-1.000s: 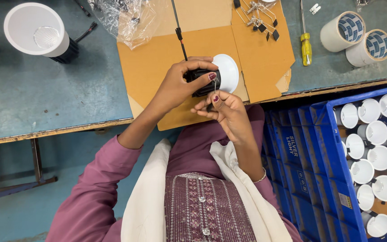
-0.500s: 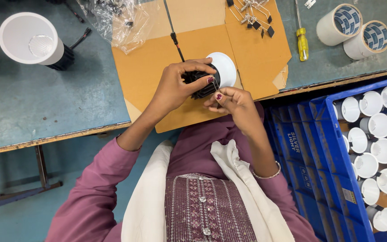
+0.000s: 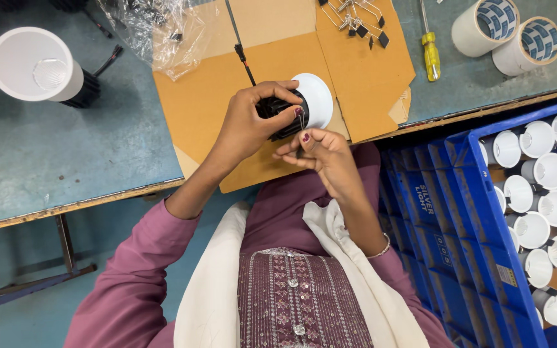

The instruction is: The person assembles small electronic components by inserting metal springs into a black finned housing and securing them with a yellow-handled screwdriver. They repeatedly pick up white cylindrical housings from a blue crate, attach the finned assembly, and place the completed units back into the crate.

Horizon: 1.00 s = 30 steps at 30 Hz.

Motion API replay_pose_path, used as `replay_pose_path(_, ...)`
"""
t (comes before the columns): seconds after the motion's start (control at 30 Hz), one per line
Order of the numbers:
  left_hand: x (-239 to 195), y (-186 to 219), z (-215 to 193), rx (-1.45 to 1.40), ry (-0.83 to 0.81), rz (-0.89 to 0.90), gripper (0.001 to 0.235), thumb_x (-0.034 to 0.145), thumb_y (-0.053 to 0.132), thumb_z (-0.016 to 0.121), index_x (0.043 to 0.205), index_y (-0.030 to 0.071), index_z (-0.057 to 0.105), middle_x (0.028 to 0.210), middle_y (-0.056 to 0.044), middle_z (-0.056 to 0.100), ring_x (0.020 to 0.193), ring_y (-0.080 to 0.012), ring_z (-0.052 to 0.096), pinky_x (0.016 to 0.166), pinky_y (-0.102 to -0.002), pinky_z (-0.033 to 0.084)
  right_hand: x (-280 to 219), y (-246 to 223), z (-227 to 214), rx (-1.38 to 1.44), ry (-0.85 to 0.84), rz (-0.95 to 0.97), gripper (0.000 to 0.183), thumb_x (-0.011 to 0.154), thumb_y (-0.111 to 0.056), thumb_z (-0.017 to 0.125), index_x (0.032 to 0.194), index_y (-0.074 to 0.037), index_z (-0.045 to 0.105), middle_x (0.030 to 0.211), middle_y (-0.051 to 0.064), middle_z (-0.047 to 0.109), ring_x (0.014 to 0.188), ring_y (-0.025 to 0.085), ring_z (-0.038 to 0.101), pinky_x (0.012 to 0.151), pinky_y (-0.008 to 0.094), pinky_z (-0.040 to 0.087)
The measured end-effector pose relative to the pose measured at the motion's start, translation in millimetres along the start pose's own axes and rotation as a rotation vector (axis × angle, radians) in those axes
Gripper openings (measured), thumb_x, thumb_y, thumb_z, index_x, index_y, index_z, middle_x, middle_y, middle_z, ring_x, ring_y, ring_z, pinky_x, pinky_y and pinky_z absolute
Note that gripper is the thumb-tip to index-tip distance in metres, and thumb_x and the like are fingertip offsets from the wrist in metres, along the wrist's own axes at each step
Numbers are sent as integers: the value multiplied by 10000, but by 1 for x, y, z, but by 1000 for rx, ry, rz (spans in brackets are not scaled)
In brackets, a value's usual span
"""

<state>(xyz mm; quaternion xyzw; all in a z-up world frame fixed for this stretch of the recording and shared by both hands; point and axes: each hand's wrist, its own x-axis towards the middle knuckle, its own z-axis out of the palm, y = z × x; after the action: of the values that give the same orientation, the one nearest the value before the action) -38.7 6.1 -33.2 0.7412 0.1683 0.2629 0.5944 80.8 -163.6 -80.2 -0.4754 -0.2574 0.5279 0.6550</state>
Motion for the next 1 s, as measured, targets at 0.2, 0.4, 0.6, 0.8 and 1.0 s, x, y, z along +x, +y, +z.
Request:
replay_pose_path(0.2,-2,3,-6,2,-47,-13,186,877,90,776,1055,37,771,1319,-151,716,1204,-203,705,1022,-301,536,10,-35,-13,-371,98,-75,155,999,-108,633,1100,6,602,857,116,716,738,169,701,681,300,584)
replay_pose_path(0.4,-14,3,-16,46,-82,16,227,869,68,777,1096,44,775,1363,-148,694,1247,-213,684,1049,-312,522,8,-84,2,-734,-84,-100,606,955,-135,701,1518,-163,476,796,59,655,703,82,630,672,249,559)
replay_pose_path(0.6,-13,10,-20,115,-144,41,258,856,56,768,1114,41,774,1359,-137,693,1244,-212,685,1051,-316,522,18,-108,13,-1267,-118,-239,534,906,-177,762,1420,-172,619,908,163,703,669,243,634,691,350,513)
replay_pose_path(0.8,-8,18,-23,91,-184,5,267,860,62,747,1126,35,760,1353,-148,694,1228,-216,701,1032,-316,542,27,-113,10,-1388,-188,-491,398,923,-157,742,1313,-91,706,975,175,683,853,343,649,728,433,491)
replay_pose_path(1.0,-11,13,-26,64,-197,62,271,872,52,739,1141,31,768,1364,-174,683,1259,-237,687,1063,-327,525,30,-106,9,-1461,-155,-489,359,916,-213,748,1253,-89,738,926,132,674,835,331,631,729,436,470)
